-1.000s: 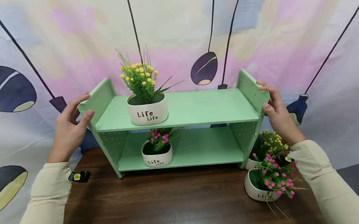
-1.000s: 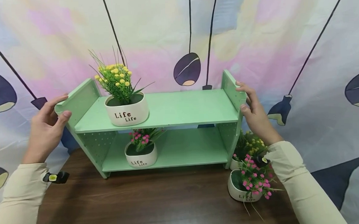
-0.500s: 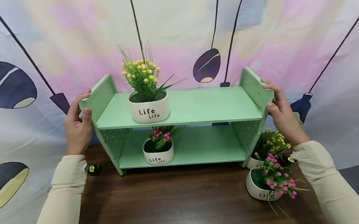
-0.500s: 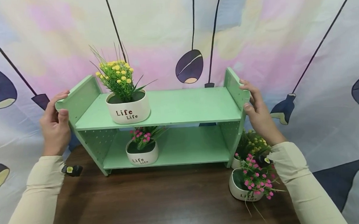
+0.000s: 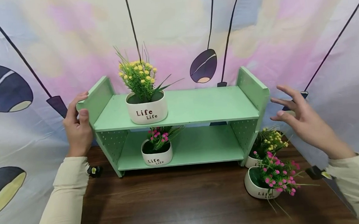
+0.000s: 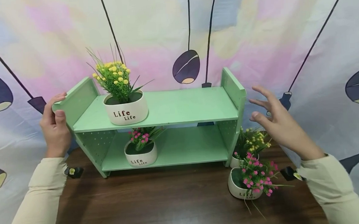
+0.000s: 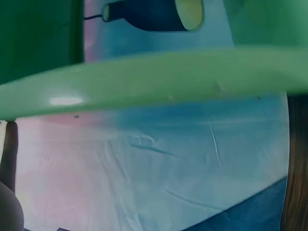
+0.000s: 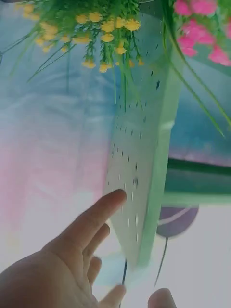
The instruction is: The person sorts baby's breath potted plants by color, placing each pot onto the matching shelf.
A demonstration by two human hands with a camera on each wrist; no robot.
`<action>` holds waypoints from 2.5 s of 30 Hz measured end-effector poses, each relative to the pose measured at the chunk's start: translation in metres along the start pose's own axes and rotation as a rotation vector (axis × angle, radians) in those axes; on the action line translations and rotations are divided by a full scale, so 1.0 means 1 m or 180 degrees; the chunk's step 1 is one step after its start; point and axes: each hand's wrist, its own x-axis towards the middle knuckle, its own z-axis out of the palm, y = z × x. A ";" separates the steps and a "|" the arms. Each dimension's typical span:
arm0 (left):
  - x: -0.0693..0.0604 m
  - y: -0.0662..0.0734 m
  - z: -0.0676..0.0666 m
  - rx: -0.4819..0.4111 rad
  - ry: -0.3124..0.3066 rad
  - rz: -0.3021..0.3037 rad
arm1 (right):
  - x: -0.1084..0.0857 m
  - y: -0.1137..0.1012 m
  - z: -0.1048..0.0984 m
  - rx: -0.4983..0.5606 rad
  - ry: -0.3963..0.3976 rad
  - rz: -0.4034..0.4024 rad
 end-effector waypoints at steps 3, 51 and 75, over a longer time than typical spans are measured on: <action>-0.002 0.004 -0.002 -0.0108 0.0015 -0.0036 | -0.017 -0.008 -0.006 -0.0109 0.0034 -0.0191; -0.001 0.009 -0.001 -0.0089 -0.0152 -0.0121 | -0.195 0.137 0.071 -0.0901 -0.0573 0.0940; -0.001 0.003 -0.001 -0.0148 -0.0071 -0.0131 | -0.188 0.143 0.105 -0.1112 0.0851 -0.1310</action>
